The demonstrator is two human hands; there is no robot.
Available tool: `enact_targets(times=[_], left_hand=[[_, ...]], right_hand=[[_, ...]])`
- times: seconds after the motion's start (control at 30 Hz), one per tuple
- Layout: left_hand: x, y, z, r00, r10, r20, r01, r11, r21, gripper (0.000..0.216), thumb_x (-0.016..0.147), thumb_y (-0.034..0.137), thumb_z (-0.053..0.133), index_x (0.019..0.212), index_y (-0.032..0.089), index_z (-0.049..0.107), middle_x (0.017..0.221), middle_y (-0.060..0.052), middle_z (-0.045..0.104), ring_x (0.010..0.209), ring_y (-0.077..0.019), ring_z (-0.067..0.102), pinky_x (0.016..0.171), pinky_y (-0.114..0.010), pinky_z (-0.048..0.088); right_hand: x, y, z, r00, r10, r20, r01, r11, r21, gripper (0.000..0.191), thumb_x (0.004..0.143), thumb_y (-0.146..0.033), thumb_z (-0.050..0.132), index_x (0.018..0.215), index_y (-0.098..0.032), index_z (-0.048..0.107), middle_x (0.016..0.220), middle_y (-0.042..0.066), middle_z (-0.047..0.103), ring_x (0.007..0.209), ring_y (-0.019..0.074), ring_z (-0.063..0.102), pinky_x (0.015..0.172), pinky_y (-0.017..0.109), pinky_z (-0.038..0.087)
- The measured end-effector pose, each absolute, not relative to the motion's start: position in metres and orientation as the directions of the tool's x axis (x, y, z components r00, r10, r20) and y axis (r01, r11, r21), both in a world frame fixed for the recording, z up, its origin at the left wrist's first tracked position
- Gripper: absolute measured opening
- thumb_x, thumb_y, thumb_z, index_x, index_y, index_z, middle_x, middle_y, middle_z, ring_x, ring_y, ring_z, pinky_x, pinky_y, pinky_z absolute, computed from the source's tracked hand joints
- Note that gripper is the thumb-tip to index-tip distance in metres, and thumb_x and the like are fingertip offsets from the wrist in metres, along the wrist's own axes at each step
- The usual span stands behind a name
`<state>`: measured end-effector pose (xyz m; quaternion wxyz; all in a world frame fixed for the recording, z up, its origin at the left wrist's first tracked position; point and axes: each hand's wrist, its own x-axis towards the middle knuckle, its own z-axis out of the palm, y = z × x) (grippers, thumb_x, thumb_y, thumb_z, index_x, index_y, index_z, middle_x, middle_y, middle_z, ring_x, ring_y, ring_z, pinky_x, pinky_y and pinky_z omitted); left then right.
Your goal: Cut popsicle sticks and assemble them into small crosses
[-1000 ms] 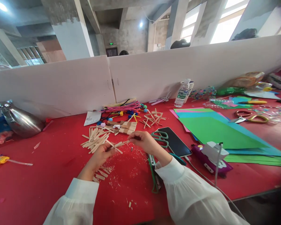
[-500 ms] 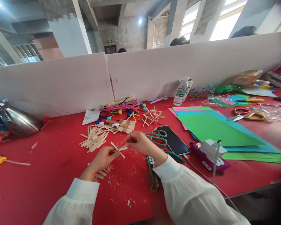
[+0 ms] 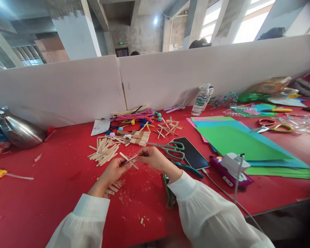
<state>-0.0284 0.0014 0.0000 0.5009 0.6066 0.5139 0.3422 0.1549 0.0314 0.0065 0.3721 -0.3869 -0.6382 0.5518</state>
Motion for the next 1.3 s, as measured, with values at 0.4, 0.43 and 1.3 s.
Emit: enact_targets(times=[0.4, 0.43, 1.3], left_hand=[[-0.023, 0.007, -0.009, 0.213, 0.977, 0.008, 0.316, -0.077, 0.946, 0.039, 0.065, 0.038, 0.064, 0.094, 0.011, 0.067, 0.091, -0.009, 0.071, 0.091, -0.0256, 0.063, 0.084, -0.035, 0.046], [-0.023, 0.007, -0.010, 0.190, 0.982, 0.012, 0.337, -0.076, 0.938, 0.038, 0.065, 0.037, 0.064, 0.092, 0.012, 0.068, 0.090, -0.009, 0.071, 0.089, -0.0256, 0.063, 0.083, -0.035, 0.046], [-0.029, 0.007, 0.001, 0.127, 0.992, 0.011, 0.319, -0.052, 0.946, 0.040, 0.067, 0.047, 0.061, 0.087, 0.013, 0.067, 0.073, -0.003, 0.066, 0.061, -0.0127, 0.052, 0.063, -0.025, 0.041]], right_hand=[[0.149, 0.028, 0.004, -0.382, 0.924, -0.002, 0.034, 0.012, -0.999, 0.009, 0.061, -0.022, 0.062, 0.060, -0.014, 0.057, 0.046, -0.006, 0.051, 0.042, 0.0046, 0.040, 0.042, 0.018, 0.027], [0.148, 0.027, 0.004, -0.379, 0.925, -0.009, 0.004, -0.008, -1.000, 0.012, 0.060, -0.024, 0.064, 0.060, -0.014, 0.057, 0.047, -0.005, 0.052, 0.043, 0.0049, 0.042, 0.043, 0.018, 0.029], [0.156, 0.033, 0.004, -0.354, 0.934, 0.047, -0.082, 0.019, -0.996, 0.024, 0.060, -0.032, 0.067, 0.073, -0.012, 0.062, 0.053, -0.005, 0.054, 0.047, 0.0056, 0.044, 0.047, 0.020, 0.032]])
